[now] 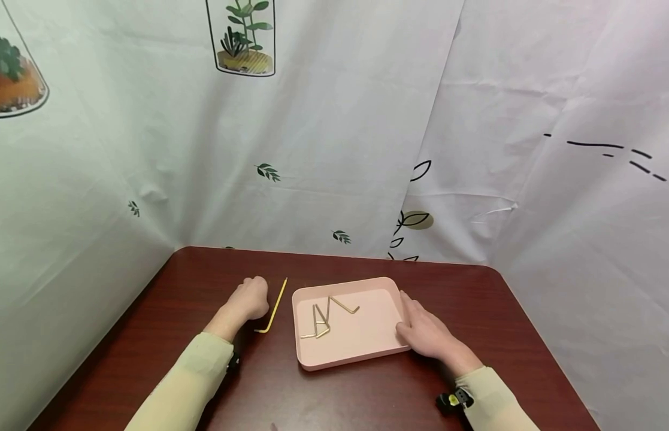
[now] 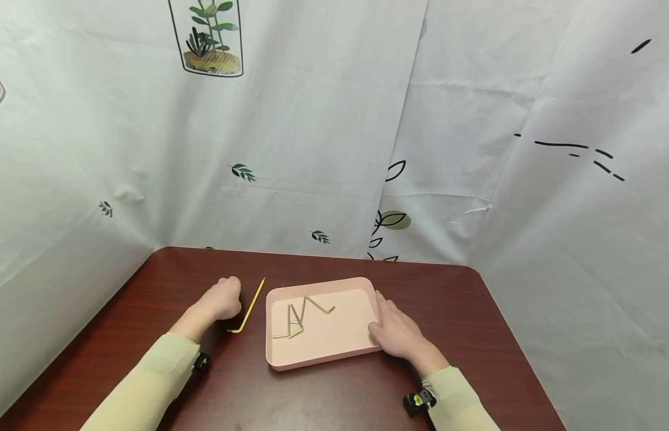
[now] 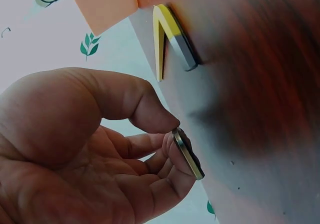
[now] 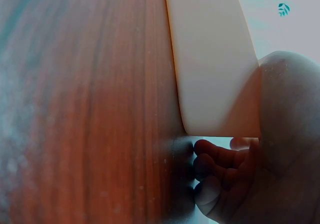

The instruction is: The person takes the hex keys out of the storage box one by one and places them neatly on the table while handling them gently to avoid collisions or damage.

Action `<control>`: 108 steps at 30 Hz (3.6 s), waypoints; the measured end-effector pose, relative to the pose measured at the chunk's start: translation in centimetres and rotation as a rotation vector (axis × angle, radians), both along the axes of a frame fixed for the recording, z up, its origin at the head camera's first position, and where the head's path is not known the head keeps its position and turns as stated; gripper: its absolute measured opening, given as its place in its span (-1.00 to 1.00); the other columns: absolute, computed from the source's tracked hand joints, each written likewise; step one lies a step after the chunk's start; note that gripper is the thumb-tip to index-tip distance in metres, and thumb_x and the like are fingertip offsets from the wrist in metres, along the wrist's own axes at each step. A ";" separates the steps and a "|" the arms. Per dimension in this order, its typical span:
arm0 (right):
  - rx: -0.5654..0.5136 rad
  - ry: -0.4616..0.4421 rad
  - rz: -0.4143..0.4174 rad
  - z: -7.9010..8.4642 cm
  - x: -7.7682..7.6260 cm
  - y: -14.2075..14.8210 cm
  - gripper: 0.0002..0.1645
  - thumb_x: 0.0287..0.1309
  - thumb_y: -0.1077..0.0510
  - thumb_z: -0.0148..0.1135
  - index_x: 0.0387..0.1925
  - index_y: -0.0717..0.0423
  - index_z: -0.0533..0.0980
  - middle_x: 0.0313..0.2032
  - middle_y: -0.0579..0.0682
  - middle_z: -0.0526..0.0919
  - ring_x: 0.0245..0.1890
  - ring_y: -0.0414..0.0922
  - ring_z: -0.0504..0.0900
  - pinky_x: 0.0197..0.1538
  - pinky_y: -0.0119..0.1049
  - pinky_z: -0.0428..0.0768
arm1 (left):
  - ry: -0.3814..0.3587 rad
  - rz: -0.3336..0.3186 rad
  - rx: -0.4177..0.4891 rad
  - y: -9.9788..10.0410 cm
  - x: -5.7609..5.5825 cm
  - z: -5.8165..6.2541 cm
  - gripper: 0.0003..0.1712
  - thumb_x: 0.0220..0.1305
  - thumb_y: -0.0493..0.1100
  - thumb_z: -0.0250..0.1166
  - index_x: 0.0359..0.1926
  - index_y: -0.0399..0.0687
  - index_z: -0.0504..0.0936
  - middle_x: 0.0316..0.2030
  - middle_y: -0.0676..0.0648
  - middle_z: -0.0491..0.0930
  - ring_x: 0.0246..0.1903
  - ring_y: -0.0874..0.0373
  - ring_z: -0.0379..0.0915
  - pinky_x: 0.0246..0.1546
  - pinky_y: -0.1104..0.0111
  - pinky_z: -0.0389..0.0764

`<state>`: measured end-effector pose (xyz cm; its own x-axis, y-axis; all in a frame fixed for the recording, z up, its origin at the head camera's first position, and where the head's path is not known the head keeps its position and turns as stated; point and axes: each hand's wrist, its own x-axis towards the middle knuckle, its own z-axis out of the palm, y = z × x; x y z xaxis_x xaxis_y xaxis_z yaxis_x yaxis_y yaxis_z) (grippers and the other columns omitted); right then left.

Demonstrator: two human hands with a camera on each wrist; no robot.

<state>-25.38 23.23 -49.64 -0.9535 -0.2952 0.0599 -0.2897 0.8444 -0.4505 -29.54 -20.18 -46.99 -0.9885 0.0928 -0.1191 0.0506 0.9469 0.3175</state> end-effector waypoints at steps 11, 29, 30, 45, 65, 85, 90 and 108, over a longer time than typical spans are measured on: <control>-0.001 0.014 0.002 0.0 0.0 0.0 -0.02 0.38 0.15 0.13 0.72 0.39 0.09 0.59 0.39 0.35 0.52 0.25 0.46 0.45 0.22 0.46 | -0.033 0.017 -0.003 -0.3 -0.8 -1.1 -0.74 0.42 -0.44 0.25 0.06 -0.51 0.61 -0.06 -0.48 0.57 -0.23 -0.23 0.48 -0.14 -0.02 0.55; 0.000 -0.002 -0.006 0.0 -0.1 0.0 0.00 0.36 0.14 0.13 0.73 0.36 0.09 0.59 0.37 0.35 0.52 0.24 0.46 0.45 0.21 0.46 | -0.020 -0.004 -0.042 0.6 0.4 0.2 -0.57 0.41 -0.42 0.26 0.20 -0.67 0.51 0.00 -0.55 0.53 -0.13 -0.33 0.53 -0.06 -0.07 0.59; 0.001 0.001 -0.005 0.0 -0.1 0.0 0.00 0.36 0.14 0.13 0.73 0.36 0.09 0.59 0.37 0.35 0.50 0.23 0.47 0.44 0.21 0.48 | -0.022 0.000 -0.043 0.6 0.4 0.3 -0.57 0.42 -0.42 0.26 0.20 -0.67 0.51 0.00 -0.56 0.53 -0.12 -0.33 0.53 -0.05 -0.08 0.59; -0.004 0.000 -0.006 0.0 0.0 -0.1 -0.01 0.37 0.15 0.14 0.73 0.36 0.09 0.60 0.37 0.33 0.54 0.26 0.43 0.47 0.23 0.45 | -0.012 -0.027 -0.060 -0.9 -1.9 -3.1 -0.73 0.40 -0.40 0.29 0.03 -0.55 0.60 -0.07 -0.50 0.56 -0.21 -0.26 0.49 -0.16 -0.03 0.57; 0.002 0.001 -0.007 0.0 -0.1 -0.1 -0.01 0.36 0.14 0.15 0.73 0.35 0.10 0.59 0.35 0.36 0.49 0.22 0.49 0.43 0.21 0.49 | 0.007 0.006 -0.039 0.6 1.1 0.7 -0.87 0.39 -0.41 0.29 -0.10 -0.45 0.62 -0.17 -0.42 0.54 -0.18 -0.31 0.48 -0.06 -0.07 0.56; 0.000 -0.007 -0.011 -0.1 -0.1 -0.1 -0.01 0.37 0.14 0.15 0.73 0.34 0.10 0.61 0.36 0.33 0.55 0.25 0.42 0.46 0.23 0.46 | 0.024 0.042 -0.026 0.8 0.9 0.3 -0.74 0.39 -0.34 0.33 -0.03 -0.49 0.56 -0.15 -0.44 0.45 -0.14 -0.30 0.35 -0.14 -0.08 0.53; 0.002 -0.005 -0.014 -0.1 -0.1 -0.1 -0.01 0.38 0.14 0.16 0.73 0.32 0.11 0.60 0.35 0.35 0.52 0.23 0.46 0.44 0.22 0.48 | 0.039 0.061 -0.008 1.0 0.9 0.1 -0.64 0.38 -0.30 0.37 0.01 -0.54 0.50 -0.15 -0.43 0.43 -0.12 -0.31 0.35 -0.09 -0.09 0.52; 0.002 -0.005 -0.017 0.0 0.0 -0.2 -0.01 0.37 0.14 0.16 0.73 0.33 0.10 0.58 0.34 0.37 0.48 0.20 0.50 0.42 0.21 0.50 | 0.111 0.056 0.012 1.7 1.0 0.7 -0.58 0.32 -0.25 0.45 -0.03 -0.49 0.49 -0.12 -0.43 0.41 -0.10 -0.32 0.37 -0.11 -0.10 0.57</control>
<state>-25.35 23.07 -49.63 -0.9586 -0.2794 0.0548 -0.2735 0.8502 -0.4498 -28.58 -18.50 -46.29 -0.9993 0.0375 -0.0079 0.0329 0.9454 0.3242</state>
